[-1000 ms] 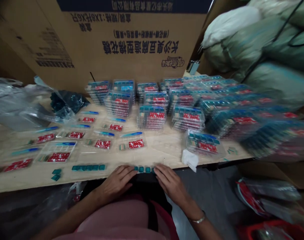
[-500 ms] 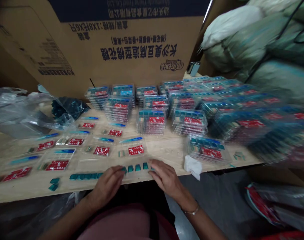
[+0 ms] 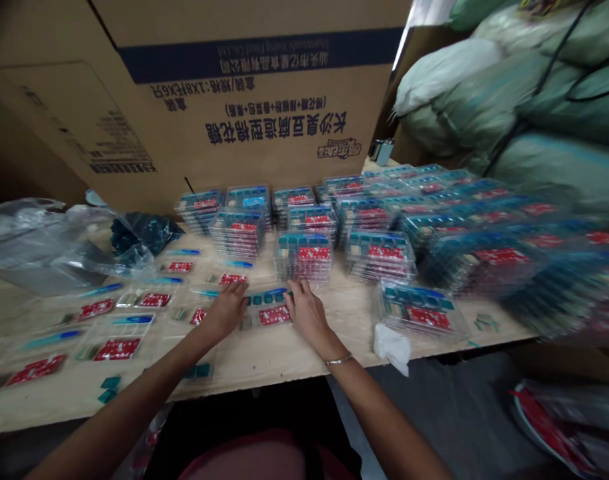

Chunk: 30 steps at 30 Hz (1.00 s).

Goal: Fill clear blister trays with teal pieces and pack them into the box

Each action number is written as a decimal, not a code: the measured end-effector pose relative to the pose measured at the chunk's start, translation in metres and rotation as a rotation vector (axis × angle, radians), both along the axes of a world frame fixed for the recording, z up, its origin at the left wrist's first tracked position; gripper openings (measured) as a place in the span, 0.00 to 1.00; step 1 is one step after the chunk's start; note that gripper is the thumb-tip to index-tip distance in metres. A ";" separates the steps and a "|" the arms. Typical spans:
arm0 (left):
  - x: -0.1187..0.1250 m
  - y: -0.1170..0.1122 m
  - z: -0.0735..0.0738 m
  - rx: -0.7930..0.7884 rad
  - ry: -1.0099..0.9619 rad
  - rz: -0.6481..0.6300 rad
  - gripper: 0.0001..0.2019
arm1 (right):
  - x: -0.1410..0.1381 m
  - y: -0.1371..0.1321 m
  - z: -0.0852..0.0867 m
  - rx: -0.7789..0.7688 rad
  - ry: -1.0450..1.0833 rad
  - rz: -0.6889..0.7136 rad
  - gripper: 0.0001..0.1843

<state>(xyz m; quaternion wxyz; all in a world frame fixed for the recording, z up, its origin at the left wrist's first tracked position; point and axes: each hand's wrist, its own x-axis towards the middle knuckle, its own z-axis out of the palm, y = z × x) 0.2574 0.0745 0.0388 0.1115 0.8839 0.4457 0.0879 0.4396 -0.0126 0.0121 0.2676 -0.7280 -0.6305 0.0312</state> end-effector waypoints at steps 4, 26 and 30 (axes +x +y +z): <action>0.004 -0.002 0.007 -0.064 0.092 0.002 0.16 | -0.005 0.007 0.005 -0.069 -0.076 -0.050 0.16; -0.019 -0.025 0.001 -0.236 0.015 -0.072 0.18 | -0.020 -0.020 -0.007 -0.082 -0.052 0.049 0.17; -0.012 -0.032 -0.003 -0.212 -0.013 -0.047 0.17 | -0.033 -0.038 -0.020 -0.142 -0.114 0.079 0.29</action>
